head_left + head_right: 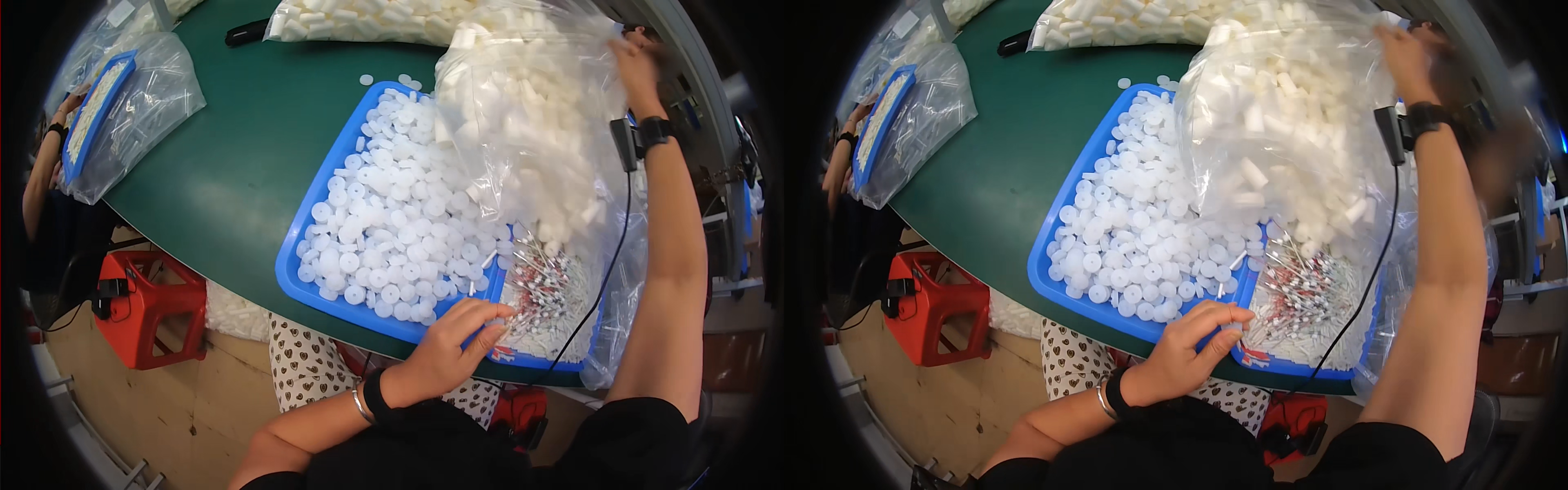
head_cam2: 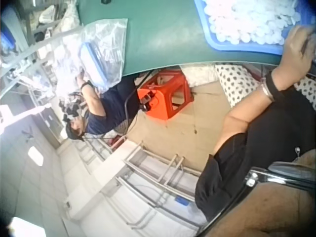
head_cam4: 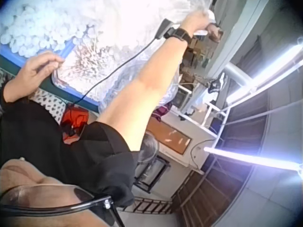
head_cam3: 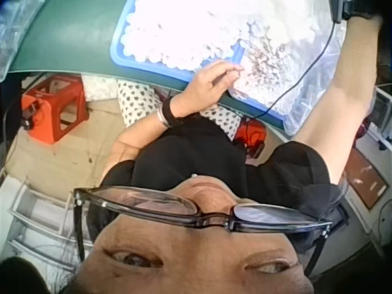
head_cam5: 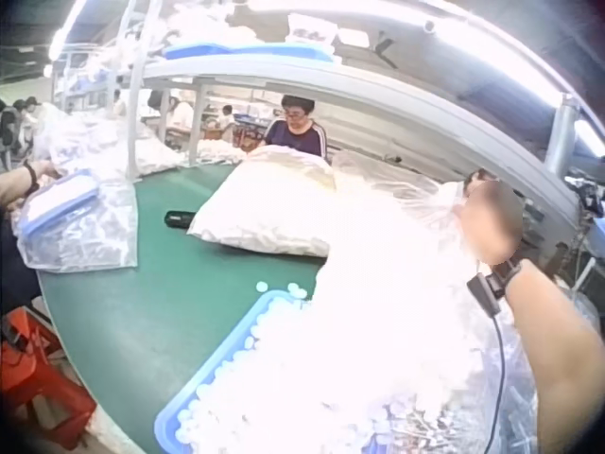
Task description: The person sits at a green table and repeatedly picks up small white plastic discs and cylindrical foam pieces. They insert the foam pieces into the discs by hand, creating small assembled units. The person places the finished items into a blue tray on the table.
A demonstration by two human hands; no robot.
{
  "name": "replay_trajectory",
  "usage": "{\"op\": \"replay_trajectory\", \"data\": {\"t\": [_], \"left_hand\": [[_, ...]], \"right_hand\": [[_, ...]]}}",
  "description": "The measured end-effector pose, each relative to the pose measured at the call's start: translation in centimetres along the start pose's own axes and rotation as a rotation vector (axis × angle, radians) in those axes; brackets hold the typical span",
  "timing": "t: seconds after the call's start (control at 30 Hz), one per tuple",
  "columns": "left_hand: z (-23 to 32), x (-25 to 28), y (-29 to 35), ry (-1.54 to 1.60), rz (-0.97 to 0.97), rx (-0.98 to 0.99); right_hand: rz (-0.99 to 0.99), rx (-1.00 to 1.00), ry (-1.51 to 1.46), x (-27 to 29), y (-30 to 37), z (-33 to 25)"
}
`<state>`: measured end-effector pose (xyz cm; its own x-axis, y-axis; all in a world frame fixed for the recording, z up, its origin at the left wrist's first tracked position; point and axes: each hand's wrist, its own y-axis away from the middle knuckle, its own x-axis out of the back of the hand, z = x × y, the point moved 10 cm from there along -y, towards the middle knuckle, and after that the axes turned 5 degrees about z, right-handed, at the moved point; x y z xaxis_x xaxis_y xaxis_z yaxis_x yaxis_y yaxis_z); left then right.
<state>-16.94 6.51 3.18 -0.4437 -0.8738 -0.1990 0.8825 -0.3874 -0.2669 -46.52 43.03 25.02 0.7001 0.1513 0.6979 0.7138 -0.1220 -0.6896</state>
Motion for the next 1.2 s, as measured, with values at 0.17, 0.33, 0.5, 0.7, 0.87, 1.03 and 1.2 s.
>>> {"op": "replay_trajectory", "data": {"t": [0.17, 0.33, 0.5, 0.7, 0.87, 1.03, 1.2], "left_hand": [[1.2, -0.5, 0.0, -0.038, -0.046, -0.009], [2.0, -2.5, -0.3, -0.055, -0.037, -0.126], [0.4, -5.6, -1.5, 0.028, -0.031, -0.024], [-1.9, -8.9, -1.4, 0.002, -0.106, 0.017], [-2.6, -8.2, -0.5, -0.024, -0.112, 0.022], [-2.2, -9.3, -0.7, 0.023, -0.163, 0.049], [-3.3, -7.5, -0.3, 0.160, -0.110, 0.132]], "right_hand": [[0.264, -0.065, -0.135, 13.1, 4.9, -7.0], [0.235, -0.123, -0.124, 16.8, 7.5, -2.9], [-0.207, -0.580, -0.601, 13.8, 8.7, 1.6], [0.086, -0.432, -0.994, 15.1, 6.5, -2.1], [0.395, -0.123, -0.921, 14.6, 8.5, -4.9], [-0.221, -0.126, -0.389, 7.6, 10.1, -2.1], [0.012, 0.280, -0.160, 14.4, 18.8, -14.7]]}}
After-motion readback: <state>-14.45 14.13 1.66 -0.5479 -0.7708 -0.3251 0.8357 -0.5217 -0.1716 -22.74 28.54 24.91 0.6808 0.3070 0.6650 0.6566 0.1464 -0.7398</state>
